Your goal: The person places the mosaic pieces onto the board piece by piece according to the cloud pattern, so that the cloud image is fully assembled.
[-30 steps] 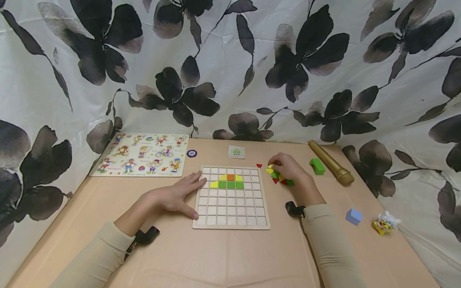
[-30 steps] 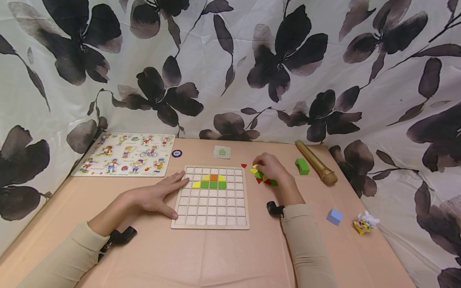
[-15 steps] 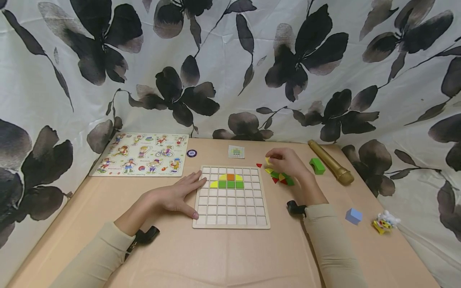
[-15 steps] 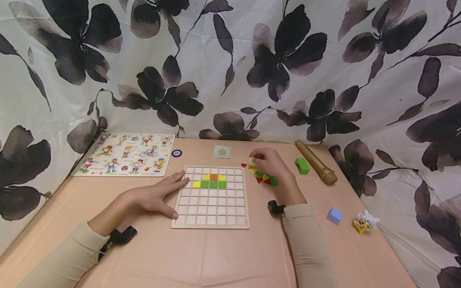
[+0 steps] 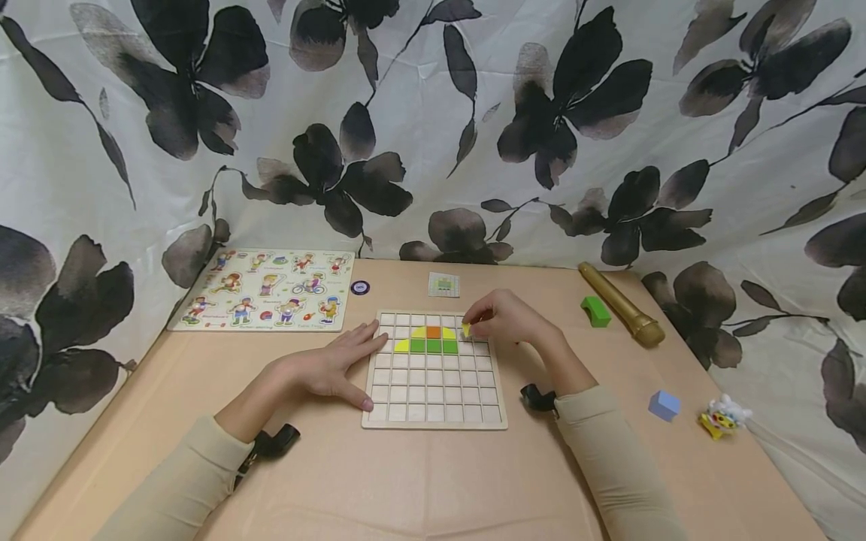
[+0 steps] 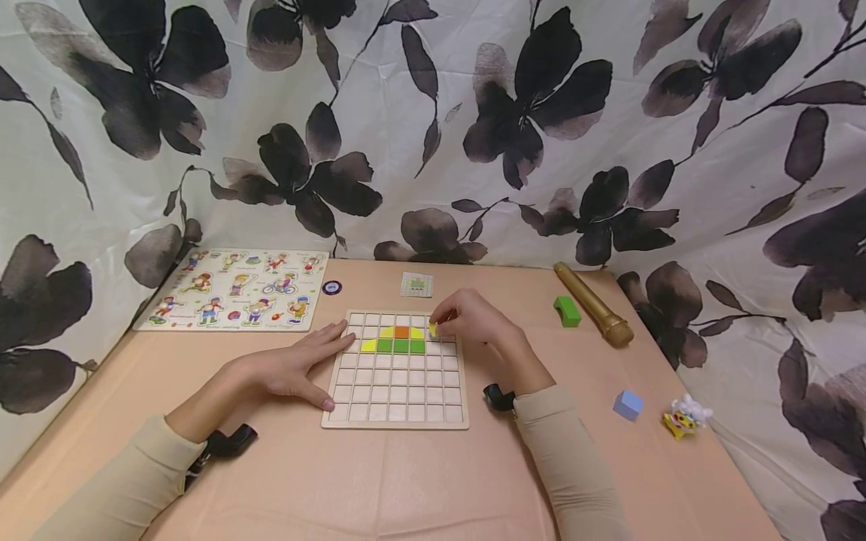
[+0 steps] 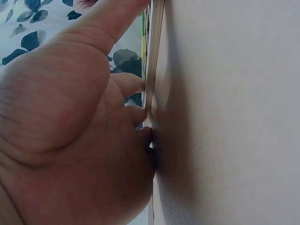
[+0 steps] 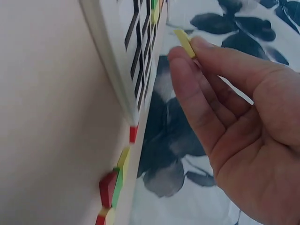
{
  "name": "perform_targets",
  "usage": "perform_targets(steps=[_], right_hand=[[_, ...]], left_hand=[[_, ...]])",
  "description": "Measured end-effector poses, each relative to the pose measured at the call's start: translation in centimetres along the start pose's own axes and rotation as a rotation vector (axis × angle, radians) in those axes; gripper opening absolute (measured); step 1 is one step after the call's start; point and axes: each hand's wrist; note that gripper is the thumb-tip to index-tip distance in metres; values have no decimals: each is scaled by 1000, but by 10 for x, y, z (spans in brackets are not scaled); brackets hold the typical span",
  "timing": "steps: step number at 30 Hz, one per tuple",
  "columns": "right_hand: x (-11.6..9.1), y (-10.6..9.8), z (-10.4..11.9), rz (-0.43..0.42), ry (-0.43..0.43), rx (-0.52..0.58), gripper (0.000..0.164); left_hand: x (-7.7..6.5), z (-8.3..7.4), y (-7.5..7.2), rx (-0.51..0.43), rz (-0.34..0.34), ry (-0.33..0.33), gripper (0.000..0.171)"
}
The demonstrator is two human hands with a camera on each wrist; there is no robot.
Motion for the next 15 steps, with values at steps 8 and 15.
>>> perform_targets(steps=[8,15], right_hand=[[2,12,10,139,-25,-62,10],[1,14,13,163,-40,-155,11]], left_hand=[[0,1,0,-1,2,2,119],[0,0,-1,0,1,11,119]])
Point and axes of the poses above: each hand's wrist, its own x-axis towards the middle knuckle, its own y-axis out of the palm, z = x × y, and after that the axes turned 5 degrees about y, right-handed
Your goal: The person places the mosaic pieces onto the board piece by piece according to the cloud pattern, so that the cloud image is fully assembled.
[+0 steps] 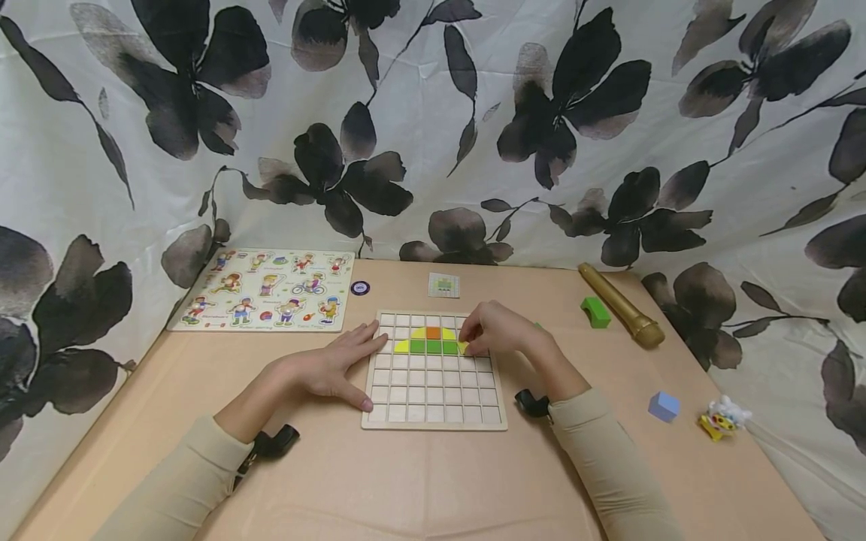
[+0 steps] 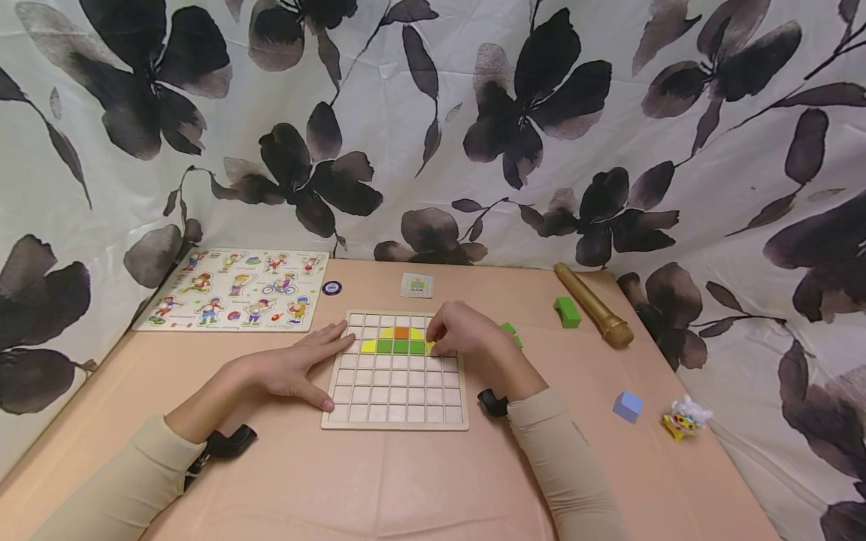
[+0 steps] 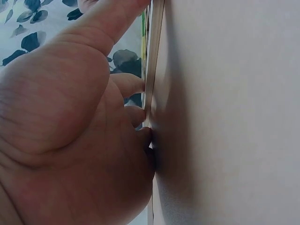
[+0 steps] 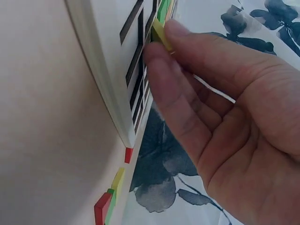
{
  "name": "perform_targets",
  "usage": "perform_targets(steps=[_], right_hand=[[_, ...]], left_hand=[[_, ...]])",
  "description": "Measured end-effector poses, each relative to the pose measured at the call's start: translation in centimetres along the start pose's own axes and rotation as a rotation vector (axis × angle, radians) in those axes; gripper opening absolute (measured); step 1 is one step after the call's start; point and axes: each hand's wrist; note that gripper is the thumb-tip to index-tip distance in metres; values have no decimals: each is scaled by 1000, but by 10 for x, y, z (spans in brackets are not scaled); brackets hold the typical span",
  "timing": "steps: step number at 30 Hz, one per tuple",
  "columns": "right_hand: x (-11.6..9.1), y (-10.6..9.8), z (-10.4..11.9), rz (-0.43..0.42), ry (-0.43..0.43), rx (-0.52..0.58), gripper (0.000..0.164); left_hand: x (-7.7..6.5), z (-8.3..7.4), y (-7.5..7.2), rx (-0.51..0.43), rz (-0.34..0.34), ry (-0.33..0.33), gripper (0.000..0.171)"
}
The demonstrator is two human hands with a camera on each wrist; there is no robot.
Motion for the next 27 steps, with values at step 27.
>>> perform_targets(steps=[27], right_hand=[[-35,-51,-57,-397,58,100,36]], left_hand=[[1,1,1,2,-7,1,119]])
Point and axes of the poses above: each hand's wrist, its own x-axis towards the middle knuckle, its own y-axis out of the palm, z = x × y, and after that the axes turned 5 degrees about y, right-handed
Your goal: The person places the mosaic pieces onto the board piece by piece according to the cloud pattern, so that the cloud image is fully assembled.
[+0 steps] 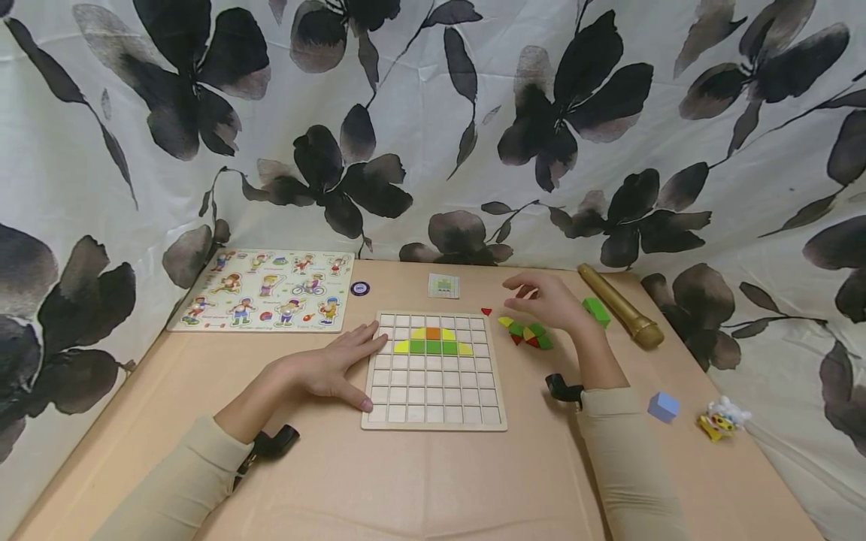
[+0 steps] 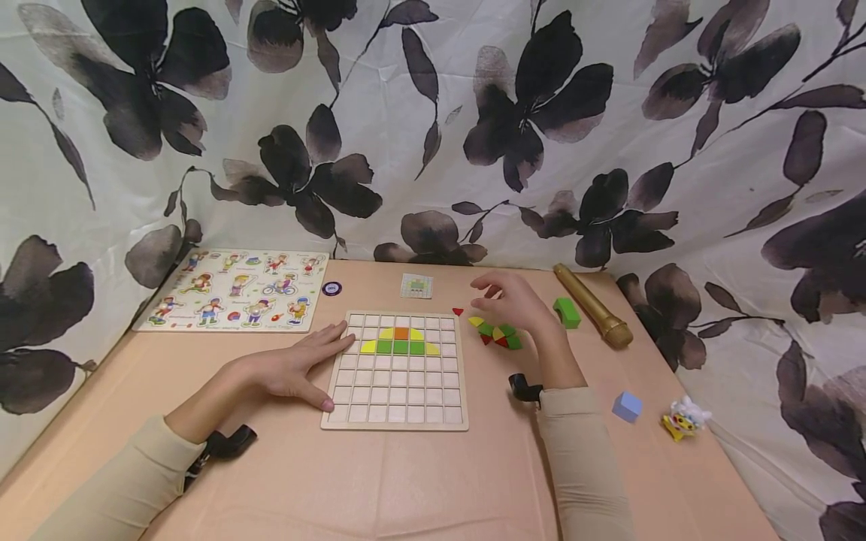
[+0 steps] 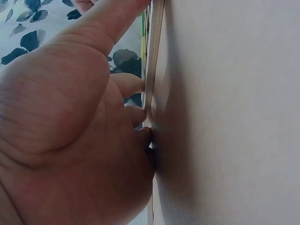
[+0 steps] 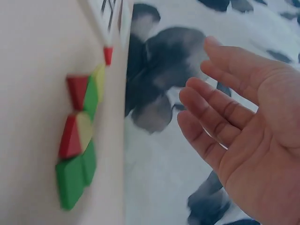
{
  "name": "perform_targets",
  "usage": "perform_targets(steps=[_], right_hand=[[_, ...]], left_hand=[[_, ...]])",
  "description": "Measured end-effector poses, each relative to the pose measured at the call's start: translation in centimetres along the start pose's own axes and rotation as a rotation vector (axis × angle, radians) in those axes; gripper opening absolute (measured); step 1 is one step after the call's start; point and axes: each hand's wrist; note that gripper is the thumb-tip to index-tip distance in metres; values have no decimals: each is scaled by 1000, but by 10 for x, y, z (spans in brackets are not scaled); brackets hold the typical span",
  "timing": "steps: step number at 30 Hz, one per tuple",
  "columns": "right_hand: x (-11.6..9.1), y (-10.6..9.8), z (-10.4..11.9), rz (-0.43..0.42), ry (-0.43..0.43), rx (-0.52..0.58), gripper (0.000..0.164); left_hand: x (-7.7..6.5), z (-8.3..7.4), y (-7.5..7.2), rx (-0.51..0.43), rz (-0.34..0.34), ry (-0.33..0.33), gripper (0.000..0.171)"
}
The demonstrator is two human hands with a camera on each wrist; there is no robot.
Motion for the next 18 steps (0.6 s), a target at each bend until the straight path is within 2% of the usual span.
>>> perform_targets(steps=[9,13,18], right_hand=[[-1,2,-37,16,134,-1,35],[0,7,-46,43,156,3,34],[5,16,-50,101,145,34,33]], left_hand=[[-1,-1,0,-2,1,-20,117],[0,-1,0,-2,4,-21,117],[0,0,1,-6,6,-24,118]])
Point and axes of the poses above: each hand's wrist, its own x-axis towards the middle knuckle, its own y-axis out of the palm, z = x × y, and after that the axes turned 5 degrees about y, right-handed
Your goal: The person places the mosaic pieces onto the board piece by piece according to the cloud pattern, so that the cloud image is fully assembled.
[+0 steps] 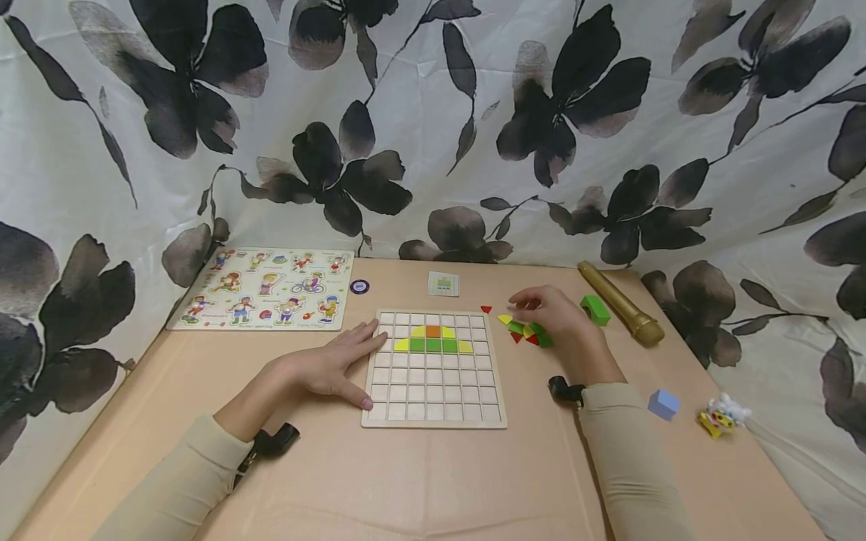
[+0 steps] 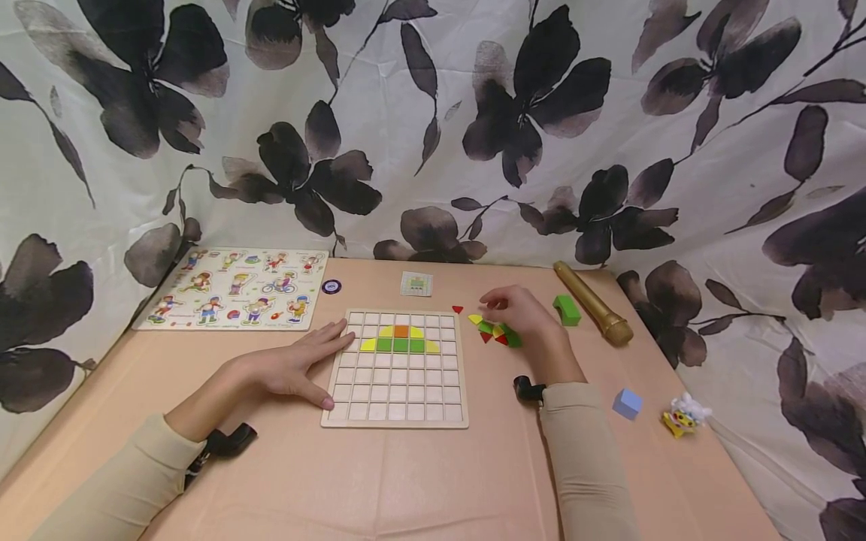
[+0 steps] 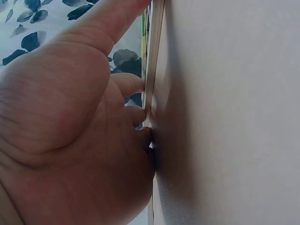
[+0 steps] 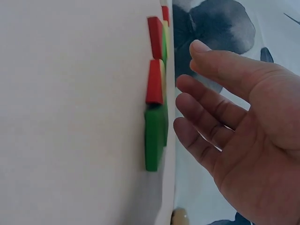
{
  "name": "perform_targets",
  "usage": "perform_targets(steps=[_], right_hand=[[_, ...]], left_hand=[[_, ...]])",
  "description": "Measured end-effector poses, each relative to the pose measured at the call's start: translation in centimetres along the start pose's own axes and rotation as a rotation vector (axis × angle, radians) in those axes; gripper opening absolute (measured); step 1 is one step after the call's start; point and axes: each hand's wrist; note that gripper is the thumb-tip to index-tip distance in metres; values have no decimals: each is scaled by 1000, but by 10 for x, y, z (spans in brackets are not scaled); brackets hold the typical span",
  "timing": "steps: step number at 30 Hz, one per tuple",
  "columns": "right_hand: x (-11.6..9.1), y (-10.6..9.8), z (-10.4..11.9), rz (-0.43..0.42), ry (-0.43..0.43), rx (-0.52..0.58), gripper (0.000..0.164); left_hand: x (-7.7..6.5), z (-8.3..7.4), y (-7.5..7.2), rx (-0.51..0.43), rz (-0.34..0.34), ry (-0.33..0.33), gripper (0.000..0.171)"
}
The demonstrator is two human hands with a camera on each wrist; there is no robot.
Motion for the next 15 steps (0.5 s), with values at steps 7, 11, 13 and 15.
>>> perform_targets(steps=[7,11,13,15], right_hand=[[9,14,4,43,-76,-56,24],[9,17,7,24,-80,-75,16],[9,18,9,14,-73,-48,10],[9,19,10,-6,-64,-10,8]], left_hand=[[0,0,0,-2,-3,7,118],[0,0,0,1,-4,12,118],[0,0,0,2,-3,12,117],[-1,0,0,0,-2,8,117]])
Point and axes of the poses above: each hand's wrist, its own x-axis towards the middle knuckle, its own y-axis out of the palm, z = x × y, and after that the axes turned 5 degrees about y, right-handed
